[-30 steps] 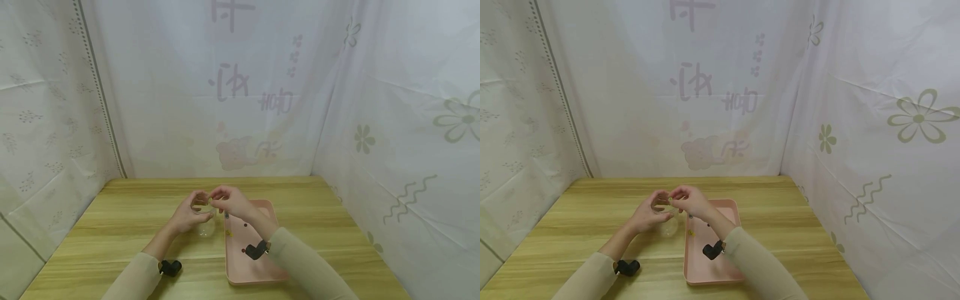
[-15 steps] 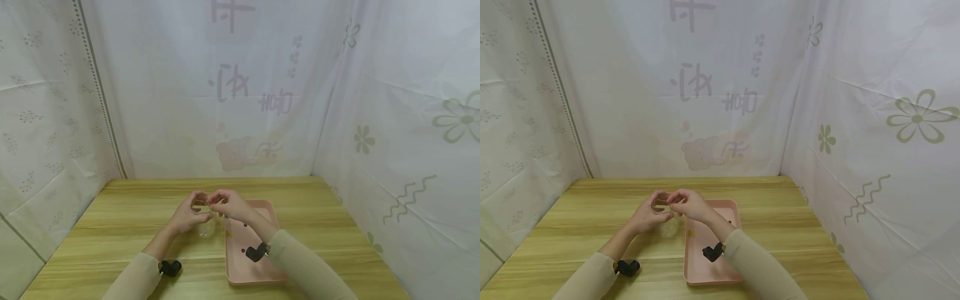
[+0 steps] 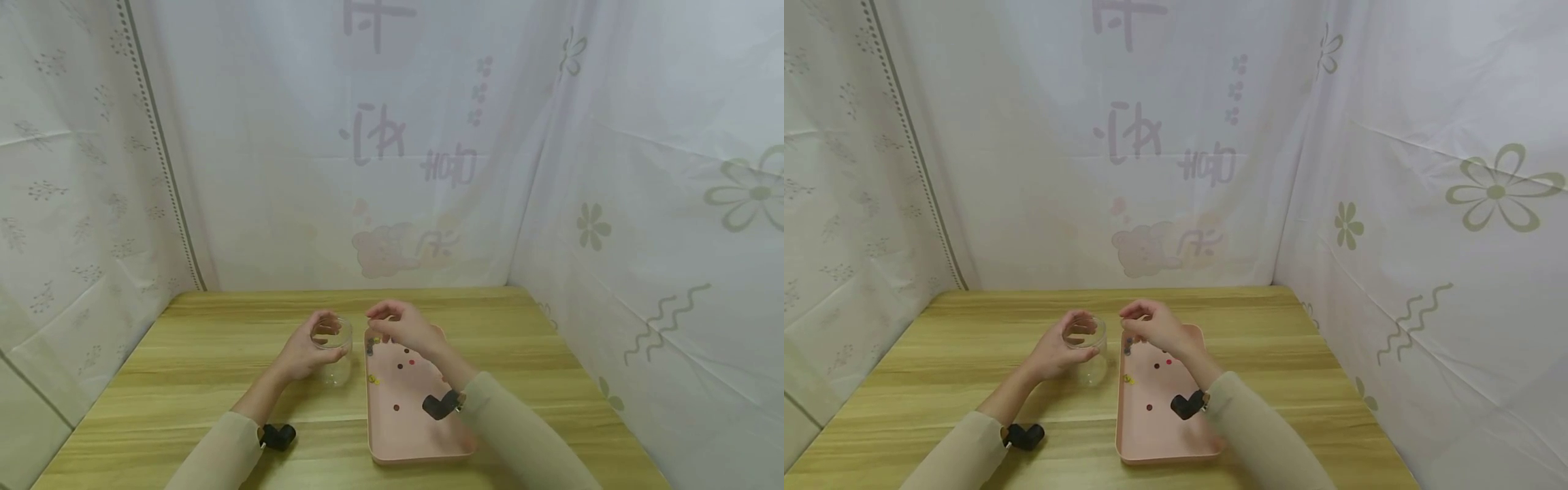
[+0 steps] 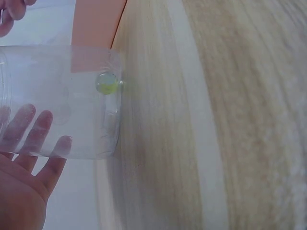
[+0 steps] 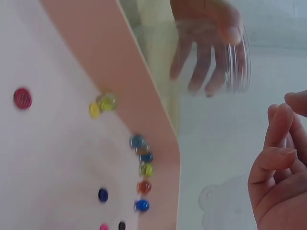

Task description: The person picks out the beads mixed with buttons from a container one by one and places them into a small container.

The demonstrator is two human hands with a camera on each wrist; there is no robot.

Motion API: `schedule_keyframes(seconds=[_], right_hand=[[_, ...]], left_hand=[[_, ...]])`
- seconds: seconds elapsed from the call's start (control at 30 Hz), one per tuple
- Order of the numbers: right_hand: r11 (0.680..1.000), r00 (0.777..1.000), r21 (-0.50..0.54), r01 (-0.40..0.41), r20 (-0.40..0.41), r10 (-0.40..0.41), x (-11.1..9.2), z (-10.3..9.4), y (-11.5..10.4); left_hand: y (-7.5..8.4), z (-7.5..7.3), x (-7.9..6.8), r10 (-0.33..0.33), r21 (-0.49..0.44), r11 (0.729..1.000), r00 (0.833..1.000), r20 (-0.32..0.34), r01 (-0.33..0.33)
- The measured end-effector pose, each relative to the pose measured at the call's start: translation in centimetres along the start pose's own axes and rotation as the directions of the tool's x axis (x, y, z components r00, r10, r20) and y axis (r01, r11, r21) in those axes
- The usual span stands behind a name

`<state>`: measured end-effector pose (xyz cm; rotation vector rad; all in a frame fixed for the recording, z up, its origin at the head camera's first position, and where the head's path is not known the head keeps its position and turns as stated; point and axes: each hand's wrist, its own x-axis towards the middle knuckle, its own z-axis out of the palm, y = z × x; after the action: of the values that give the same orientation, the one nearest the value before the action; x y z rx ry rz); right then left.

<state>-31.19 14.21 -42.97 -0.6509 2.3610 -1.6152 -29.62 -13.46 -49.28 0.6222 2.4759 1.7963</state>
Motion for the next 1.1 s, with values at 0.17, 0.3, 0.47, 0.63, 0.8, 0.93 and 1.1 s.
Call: schedule_keyframes(seconds=[0.17, 0.3, 0.47, 0.63, 0.8, 0.93, 1.1], right_hand=[[1.0, 1.0, -0.027, -0.007, -0.022, 0.006, -0.6, -1.3, 1.1], [0.999, 0.999, -0.038, -0.017, -0.035, 0.016, -1.1, -2.0, 1.8], [0.998, 0.998, -0.046, -0.045, -0.052, 0.043, -1.8, -2.7, 2.3], [0.995, 0.995, -0.06, -0.077, -0.075, 0.072, -2.2, -3.2, 3.2], [0.995, 0.994, -0.059, -0.081, -0.081, 0.076, -2.4, -3.6, 4.1], [0.995, 0.995, -0.067, -0.079, -0.072, 0.074, -2.6, -3.8, 4.4], [0.994, 0.994, -0.047, -0.098, -0.063, 0.094, -2.8, -3.6, 4.6]], left_hand=[[0.0, 0.0, 0.0, 0.006, 0.003, 1.0, 1.0, -0.002, -0.006], [0.2, 0.0, 0.0, 0.003, -0.005, 1.0, 1.0, -0.001, -0.003], [0.2, -0.1, 0.0, 0.004, -0.013, 1.0, 1.0, 0.01, -0.004], [0.1, 0.0, 0.0, 0.009, -0.01, 1.0, 1.0, 0.015, -0.009], [0.2, 0.0, -0.1, 0.009, -0.011, 1.0, 1.0, 0.013, -0.008], [0.4, 0.0, -0.2, 0.006, -0.016, 1.0, 1.0, 0.01, -0.005], [0.4, 0.0, -0.2, 0.005, -0.015, 1.0, 1.0, 0.013, -0.005]])
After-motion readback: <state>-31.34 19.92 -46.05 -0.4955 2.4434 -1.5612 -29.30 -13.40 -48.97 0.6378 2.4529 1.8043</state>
